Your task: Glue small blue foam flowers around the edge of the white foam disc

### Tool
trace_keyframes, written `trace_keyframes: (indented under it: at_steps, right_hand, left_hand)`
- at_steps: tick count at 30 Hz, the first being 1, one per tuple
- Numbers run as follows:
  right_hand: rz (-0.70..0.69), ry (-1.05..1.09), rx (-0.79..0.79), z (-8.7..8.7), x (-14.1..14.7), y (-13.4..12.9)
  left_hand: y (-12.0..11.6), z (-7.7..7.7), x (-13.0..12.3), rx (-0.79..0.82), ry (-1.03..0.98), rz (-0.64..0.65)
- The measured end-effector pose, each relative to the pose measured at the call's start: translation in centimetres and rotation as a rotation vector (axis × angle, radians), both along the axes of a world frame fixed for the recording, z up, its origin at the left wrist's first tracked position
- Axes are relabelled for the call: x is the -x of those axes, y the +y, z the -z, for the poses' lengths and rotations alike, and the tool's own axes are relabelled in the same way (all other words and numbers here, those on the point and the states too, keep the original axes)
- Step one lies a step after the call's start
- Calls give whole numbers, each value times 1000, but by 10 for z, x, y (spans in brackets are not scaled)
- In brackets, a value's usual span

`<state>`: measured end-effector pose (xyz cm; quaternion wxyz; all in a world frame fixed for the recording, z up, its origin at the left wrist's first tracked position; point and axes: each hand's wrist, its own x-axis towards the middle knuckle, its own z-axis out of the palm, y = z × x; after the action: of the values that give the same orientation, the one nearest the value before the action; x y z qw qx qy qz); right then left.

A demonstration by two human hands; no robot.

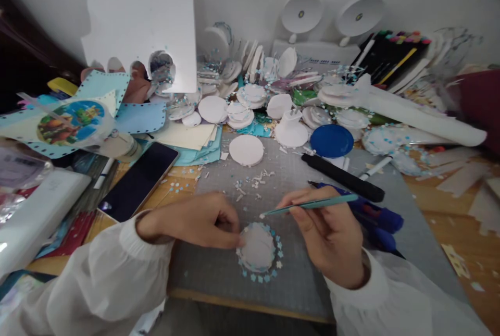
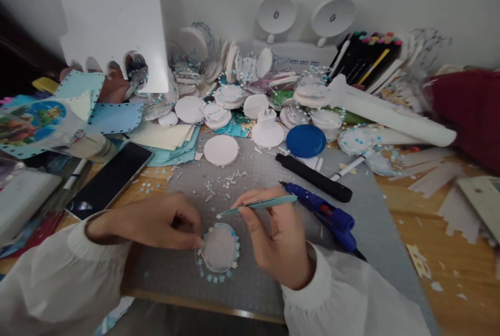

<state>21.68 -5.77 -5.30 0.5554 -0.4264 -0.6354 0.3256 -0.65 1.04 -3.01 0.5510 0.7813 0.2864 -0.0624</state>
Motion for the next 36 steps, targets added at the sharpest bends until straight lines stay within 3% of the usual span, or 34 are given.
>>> trace_keyframes:
  at_steps: [5, 12, 22, 36]
  right_hand:
    - [-30, 153, 172, -1, 3, 3]
    - [-83, 84, 248, -3, 0, 9]
    - [-186, -3, 331, -1, -1, 11]
    - [-172, 9, 349, 2, -1, 11]
  left_hand:
    - [-3, 10, -8, 141, -49, -33]
    - [-5, 11, -13, 312, -176, -63]
    - [-5, 11, -16, 309, -187, -41]
    - [-3, 9, -17, 294, -204, -33]
